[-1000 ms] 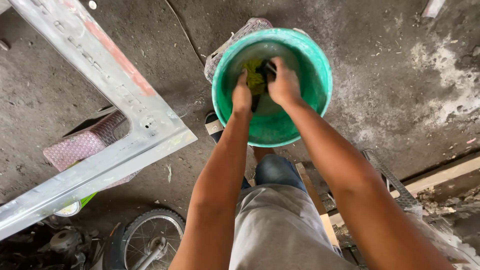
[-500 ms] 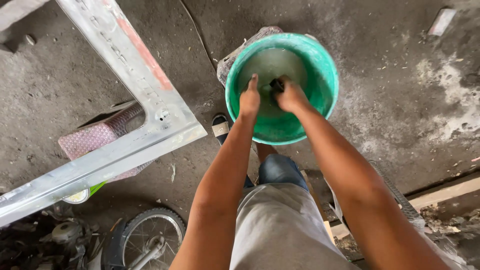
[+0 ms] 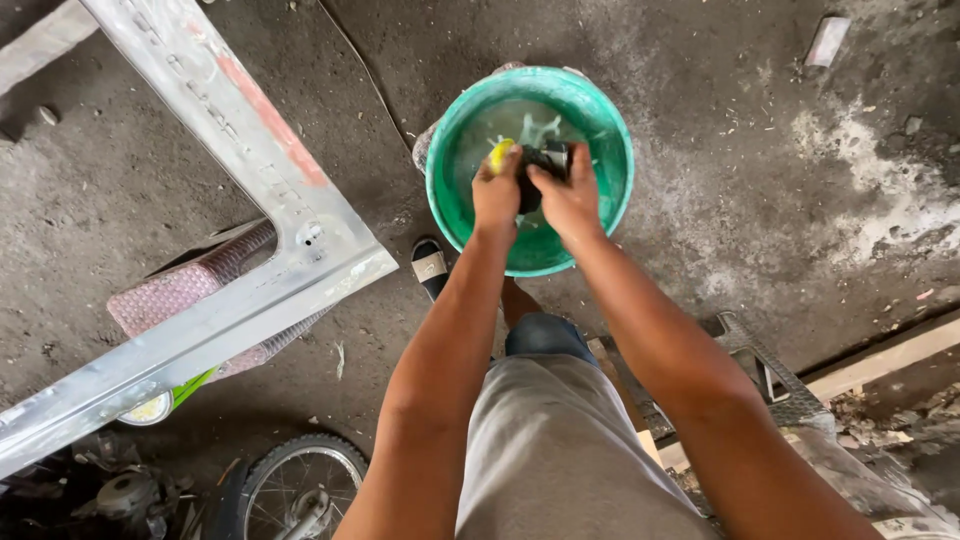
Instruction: Using a sanding block and water to sand down the surface of a car body panel.
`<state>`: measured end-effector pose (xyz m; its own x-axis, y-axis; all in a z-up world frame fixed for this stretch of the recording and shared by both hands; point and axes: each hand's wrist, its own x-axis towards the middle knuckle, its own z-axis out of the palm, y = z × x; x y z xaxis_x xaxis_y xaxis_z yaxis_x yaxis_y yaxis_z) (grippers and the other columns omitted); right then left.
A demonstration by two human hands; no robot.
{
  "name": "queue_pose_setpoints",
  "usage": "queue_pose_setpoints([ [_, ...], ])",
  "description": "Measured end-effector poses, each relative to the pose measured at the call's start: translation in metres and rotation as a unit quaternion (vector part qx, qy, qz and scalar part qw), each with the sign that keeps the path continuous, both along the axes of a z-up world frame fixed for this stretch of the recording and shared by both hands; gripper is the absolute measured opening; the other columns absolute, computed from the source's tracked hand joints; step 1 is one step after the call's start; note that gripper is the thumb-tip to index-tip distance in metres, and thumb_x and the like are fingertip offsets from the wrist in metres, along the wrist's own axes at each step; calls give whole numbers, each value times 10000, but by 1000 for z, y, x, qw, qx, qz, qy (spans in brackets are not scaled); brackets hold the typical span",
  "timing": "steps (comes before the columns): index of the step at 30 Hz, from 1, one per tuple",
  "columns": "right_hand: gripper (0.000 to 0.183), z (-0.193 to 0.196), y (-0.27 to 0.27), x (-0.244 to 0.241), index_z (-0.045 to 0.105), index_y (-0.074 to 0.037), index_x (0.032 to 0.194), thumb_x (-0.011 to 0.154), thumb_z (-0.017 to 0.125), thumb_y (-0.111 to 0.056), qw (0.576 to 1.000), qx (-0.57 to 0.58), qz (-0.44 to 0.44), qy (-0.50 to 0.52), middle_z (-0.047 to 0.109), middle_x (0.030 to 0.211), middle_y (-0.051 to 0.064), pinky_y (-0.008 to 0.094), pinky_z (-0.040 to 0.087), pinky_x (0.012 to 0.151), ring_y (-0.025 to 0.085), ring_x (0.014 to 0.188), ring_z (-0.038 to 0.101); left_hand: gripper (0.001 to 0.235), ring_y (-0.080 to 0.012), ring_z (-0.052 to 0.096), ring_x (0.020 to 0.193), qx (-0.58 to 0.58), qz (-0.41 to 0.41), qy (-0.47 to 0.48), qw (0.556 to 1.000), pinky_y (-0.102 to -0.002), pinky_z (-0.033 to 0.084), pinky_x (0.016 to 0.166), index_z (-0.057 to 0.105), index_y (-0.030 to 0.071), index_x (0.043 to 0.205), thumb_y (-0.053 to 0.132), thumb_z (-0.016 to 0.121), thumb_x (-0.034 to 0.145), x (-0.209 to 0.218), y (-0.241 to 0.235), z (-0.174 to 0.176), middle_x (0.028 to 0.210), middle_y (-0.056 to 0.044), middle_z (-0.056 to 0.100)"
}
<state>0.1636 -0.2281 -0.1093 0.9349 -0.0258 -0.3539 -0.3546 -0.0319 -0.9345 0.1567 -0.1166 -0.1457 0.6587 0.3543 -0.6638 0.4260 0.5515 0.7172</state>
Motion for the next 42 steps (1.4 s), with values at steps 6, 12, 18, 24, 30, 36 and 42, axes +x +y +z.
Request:
queue_pose_setpoints([
  [6,397,-22,-6,14,568,-54,1163,867,833,-73,996,-84,16,-25,695,1048,109,354,565,843,216,956,670,532,-231,653,748,245,-176,110,947,-374,520,701,735,-80,1028,434,607,1079,-18,19,-20,844,-188,727],
  [12,395,-35,7,33,550,-86,1257,914,746,-105,942,-306,116,-67,735,1137,215,499,554,866,432,1067,693,598,-378,599,1209,265,-172,106,943,-411,460,1012,601,12,1372,482,546,1007,-22,23,-37,1293,-238,659],
  [18,378,-149,16,23,573,-156,1298,927,637,-196,833,-430,342,57,674,1190,248,558,530,897,465,1089,659,658,-334,563,1348,163,-127,65,976,-370,384,1139,628,-12,1369,532,513,1016,-38,26,-55,1423,-205,633],
  [24,297,-109,11,15,638,-97,1199,945,685,-243,892,-330,300,71,692,1163,244,553,512,919,476,1114,633,671,-327,571,1323,127,-100,113,980,-359,398,1116,611,-9,1382,538,533,1001,-31,37,-22,1419,-199,623],
  [30,347,123,-13,10,585,-31,1221,913,736,-88,979,10,184,89,698,1077,83,287,563,746,144,901,678,615,-293,606,1267,21,-24,68,997,-353,432,1065,625,-26,1380,453,570,998,-17,37,12,1370,-146,666],
  [36,371,135,-52,2,602,-64,1235,902,764,-54,966,248,18,75,676,1097,39,324,555,855,160,1008,656,363,-254,682,972,-344,88,-79,932,-385,553,871,696,16,1158,334,669,986,-10,14,25,1094,-120,700],
  [42,305,-2,-10,-2,588,-103,1191,963,699,-274,956,170,-143,193,673,1076,35,354,539,750,178,960,651,193,-159,663,745,-59,51,-66,995,-314,529,634,697,-2,1008,102,778,867,-20,-40,40,916,-78,709],
])
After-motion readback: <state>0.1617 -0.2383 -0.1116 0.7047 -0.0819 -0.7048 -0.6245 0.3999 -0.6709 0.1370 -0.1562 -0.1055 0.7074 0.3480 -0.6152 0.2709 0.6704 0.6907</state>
